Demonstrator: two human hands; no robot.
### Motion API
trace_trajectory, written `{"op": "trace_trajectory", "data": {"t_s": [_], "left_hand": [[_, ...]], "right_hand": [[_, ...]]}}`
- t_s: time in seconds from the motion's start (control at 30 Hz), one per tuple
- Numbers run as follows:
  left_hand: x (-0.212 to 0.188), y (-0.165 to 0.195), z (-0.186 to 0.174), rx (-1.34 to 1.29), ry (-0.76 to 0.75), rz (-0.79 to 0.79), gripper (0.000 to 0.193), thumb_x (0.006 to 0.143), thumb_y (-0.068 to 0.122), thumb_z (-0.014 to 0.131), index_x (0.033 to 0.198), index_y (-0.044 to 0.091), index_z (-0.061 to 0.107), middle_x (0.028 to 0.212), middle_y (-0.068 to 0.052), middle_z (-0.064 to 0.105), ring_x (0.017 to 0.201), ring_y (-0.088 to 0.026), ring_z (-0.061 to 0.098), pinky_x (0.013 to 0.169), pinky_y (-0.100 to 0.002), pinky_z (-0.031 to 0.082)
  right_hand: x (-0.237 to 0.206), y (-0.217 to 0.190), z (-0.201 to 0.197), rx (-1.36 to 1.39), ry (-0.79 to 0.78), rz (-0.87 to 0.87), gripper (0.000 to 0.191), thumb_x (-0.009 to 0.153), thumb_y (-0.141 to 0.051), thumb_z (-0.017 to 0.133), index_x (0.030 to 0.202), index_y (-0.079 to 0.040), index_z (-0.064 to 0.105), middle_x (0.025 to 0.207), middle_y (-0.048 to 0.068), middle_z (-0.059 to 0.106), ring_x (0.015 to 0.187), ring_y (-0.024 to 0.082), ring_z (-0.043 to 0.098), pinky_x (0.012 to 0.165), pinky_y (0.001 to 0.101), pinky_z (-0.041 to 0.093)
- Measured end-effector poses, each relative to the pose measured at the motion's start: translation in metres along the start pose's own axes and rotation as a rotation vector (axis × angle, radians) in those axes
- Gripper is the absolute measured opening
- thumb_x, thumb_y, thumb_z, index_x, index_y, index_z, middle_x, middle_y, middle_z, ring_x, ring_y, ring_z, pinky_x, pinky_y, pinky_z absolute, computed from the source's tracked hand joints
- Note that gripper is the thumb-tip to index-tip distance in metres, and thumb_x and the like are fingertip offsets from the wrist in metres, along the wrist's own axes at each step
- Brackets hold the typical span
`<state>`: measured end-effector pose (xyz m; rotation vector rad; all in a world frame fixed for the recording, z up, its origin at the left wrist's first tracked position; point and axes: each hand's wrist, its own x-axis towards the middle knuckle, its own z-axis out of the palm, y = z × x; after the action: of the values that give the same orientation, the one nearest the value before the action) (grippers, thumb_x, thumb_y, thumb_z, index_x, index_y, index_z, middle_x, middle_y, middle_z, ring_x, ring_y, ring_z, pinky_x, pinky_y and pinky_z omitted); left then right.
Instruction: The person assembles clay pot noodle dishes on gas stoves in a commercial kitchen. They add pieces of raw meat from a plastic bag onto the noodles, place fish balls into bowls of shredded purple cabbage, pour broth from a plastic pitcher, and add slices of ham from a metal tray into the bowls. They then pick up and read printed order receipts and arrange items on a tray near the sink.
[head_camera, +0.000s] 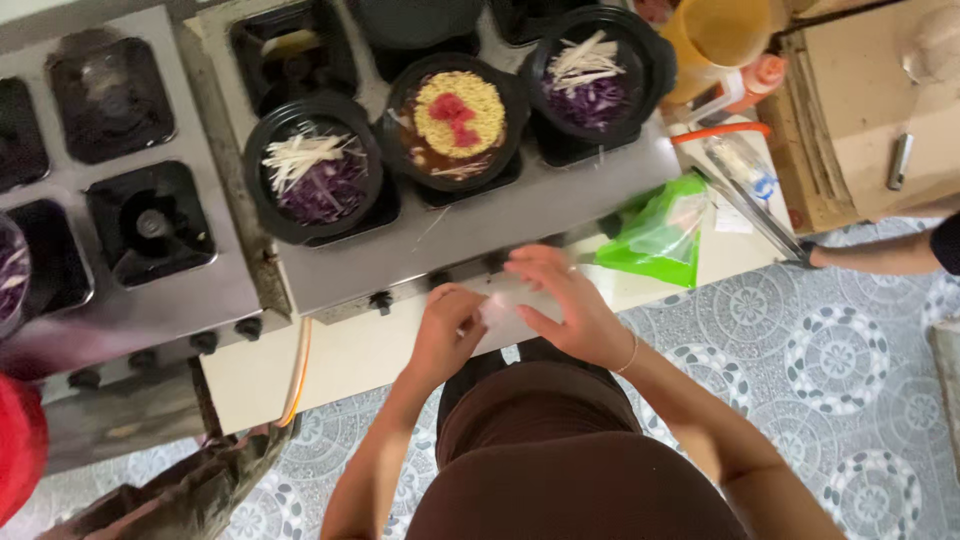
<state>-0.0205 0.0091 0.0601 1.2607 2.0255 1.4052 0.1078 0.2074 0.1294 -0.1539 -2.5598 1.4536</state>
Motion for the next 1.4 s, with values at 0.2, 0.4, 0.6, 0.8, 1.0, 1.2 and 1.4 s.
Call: {"op": "trace_trajectory", "data": {"t_s": [0.2, 0.4, 0.6, 0.8, 1.0, 1.2, 1.4], "left_hand": [[-0.016, -0.007, 0.003, 0.149, 0.423, -0.007, 0.029, 0.064, -0.002, 0.079, 0.089, 0.007, 0.068, 0.094, -0.010, 0.062, 0.099, -0.032, 0.060, 0.086, -0.042, 0.049], [-0.015, -0.015, -0.022, -0.089, 0.213, 0.013, 0.036, 0.063, -0.002, 0.077, 0.097, 0.002, 0.066, 0.095, -0.011, 0.065, 0.093, -0.034, 0.060, 0.079, -0.042, 0.051], [0.010, -0.016, -0.004, 0.124, -0.075, 0.071, 0.024, 0.073, 0.004, 0.082, 0.084, 0.000, 0.062, 0.096, -0.014, 0.063, 0.097, -0.037, 0.059, 0.087, -0.045, 0.048], [0.050, 0.022, 0.071, -0.054, -0.127, 0.043, 0.029, 0.076, 0.008, 0.078, 0.103, 0.001, 0.070, 0.106, -0.013, 0.068, 0.105, -0.034, 0.060, 0.091, -0.043, 0.050], [0.108, 0.059, 0.141, 0.021, -0.083, -0.023, 0.035, 0.085, 0.012, 0.076, 0.120, 0.005, 0.071, 0.118, -0.014, 0.068, 0.113, -0.032, 0.062, 0.099, -0.041, 0.049], [0.167, 0.088, 0.247, -0.016, 0.069, -0.199, 0.024, 0.092, 0.012, 0.072, 0.116, 0.007, 0.073, 0.118, -0.011, 0.071, 0.106, -0.028, 0.068, 0.095, -0.038, 0.053], [0.204, 0.099, 0.326, 0.026, 0.110, -0.279, 0.025, 0.092, 0.013, 0.070, 0.116, 0.006, 0.072, 0.117, -0.011, 0.072, 0.105, -0.028, 0.069, 0.097, -0.038, 0.053]], "right_hand": [[0.012, 0.017, 0.080, 0.002, -0.018, -0.076, 0.073, 0.077, -0.008, 0.075, 0.145, 0.002, 0.048, 0.148, 0.021, 0.051, 0.129, 0.041, 0.055, 0.103, 0.0461, 0.047], [0.014, 0.024, 0.118, 0.082, -0.021, 0.165, 0.042, 0.079, -0.013, 0.078, 0.117, -0.005, 0.063, 0.108, 0.015, 0.072, 0.099, 0.035, 0.069, 0.086, 0.0414, 0.055], [-0.017, 0.010, 0.087, 0.043, 0.149, 0.384, 0.032, 0.078, -0.014, 0.080, 0.105, -0.002, 0.065, 0.092, 0.017, 0.068, 0.082, 0.035, 0.068, 0.073, 0.0422, 0.055], [-0.075, 0.052, 0.025, -0.002, 0.295, 0.502, 0.022, 0.078, -0.011, 0.079, 0.095, -0.002, 0.068, 0.087, 0.015, 0.069, 0.074, 0.030, 0.072, 0.068, 0.0393, 0.057], [-0.147, 0.157, -0.109, -0.277, 0.524, 0.572, 0.020, 0.078, -0.012, 0.080, 0.095, -0.003, 0.073, 0.083, 0.014, 0.073, 0.073, 0.029, 0.071, 0.068, 0.0403, 0.054], [-0.188, 0.308, -0.258, -0.231, 0.624, 0.688, 0.022, 0.088, -0.018, 0.077, 0.103, -0.003, 0.071, 0.083, 0.011, 0.072, 0.074, 0.026, 0.071, 0.068, 0.0390, 0.056], [-0.149, 0.406, -0.343, -0.296, 0.460, 0.552, 0.030, 0.085, -0.015, 0.072, 0.111, -0.002, 0.071, 0.093, 0.014, 0.076, 0.086, 0.028, 0.074, 0.076, 0.0393, 0.057]]}}
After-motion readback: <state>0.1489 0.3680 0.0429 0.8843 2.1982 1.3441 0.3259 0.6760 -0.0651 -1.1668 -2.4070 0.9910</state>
